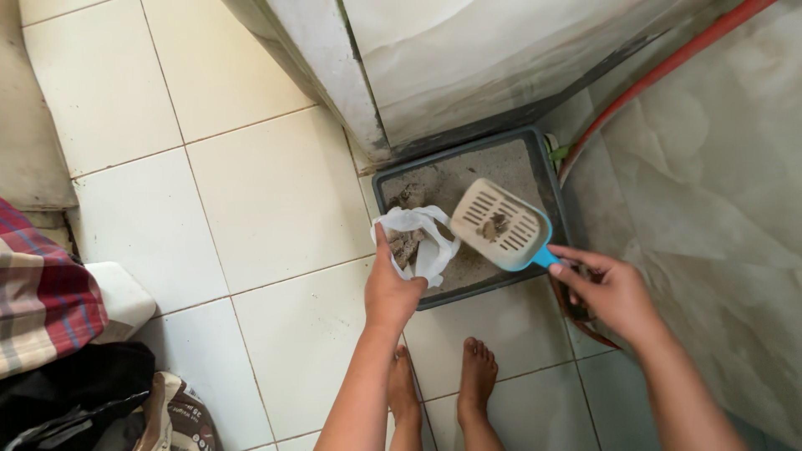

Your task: The person scoops waste from a litter box using a plastic scoop and places the waste into a white plastic bag.

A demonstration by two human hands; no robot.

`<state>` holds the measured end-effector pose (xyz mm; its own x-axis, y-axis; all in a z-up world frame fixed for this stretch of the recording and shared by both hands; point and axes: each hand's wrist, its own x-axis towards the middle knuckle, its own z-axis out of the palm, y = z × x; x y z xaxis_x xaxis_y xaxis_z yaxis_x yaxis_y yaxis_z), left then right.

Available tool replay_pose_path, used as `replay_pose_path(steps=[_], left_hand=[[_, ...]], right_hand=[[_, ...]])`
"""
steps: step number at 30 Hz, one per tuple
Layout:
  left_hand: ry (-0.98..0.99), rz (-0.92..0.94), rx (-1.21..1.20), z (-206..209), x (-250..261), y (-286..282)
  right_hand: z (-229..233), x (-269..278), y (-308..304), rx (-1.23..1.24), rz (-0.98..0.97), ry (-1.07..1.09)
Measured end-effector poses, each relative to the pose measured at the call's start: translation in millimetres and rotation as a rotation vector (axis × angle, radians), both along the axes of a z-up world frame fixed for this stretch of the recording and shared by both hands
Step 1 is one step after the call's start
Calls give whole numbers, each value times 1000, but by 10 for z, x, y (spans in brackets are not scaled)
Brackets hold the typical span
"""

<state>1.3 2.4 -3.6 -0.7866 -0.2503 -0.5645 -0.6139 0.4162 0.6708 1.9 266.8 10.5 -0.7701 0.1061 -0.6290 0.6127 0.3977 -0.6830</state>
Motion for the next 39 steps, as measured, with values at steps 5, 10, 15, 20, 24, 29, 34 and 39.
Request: replay_pose_path(steps=[5, 10, 15, 20, 24, 29, 34, 39], left_hand=[[-52, -34, 13, -18, 35, 55], [-18, 7, 81, -34, 47, 85], [-4, 13, 63, -59, 57, 77], [33, 49, 85, -88, 36, 32], [-63, 117, 96, -95, 28, -66], [-7, 173, 91, -100, 76, -297], [41, 222, 67, -156, 130, -578], [4, 245, 40, -215, 183, -851]], right_hand=[[582, -35, -475, 465, 406, 281], [776, -32, -844, 693, 646, 473], [731, 16, -947, 722, 661, 527], [664, 52, -962, 690, 604, 546], [392, -31, -671, 491, 353, 265], [-450, -202, -239, -20, -49, -56], [-1458, -303, -480, 65, 51, -293], [-1704, -321, -1063, 376, 259, -366]])
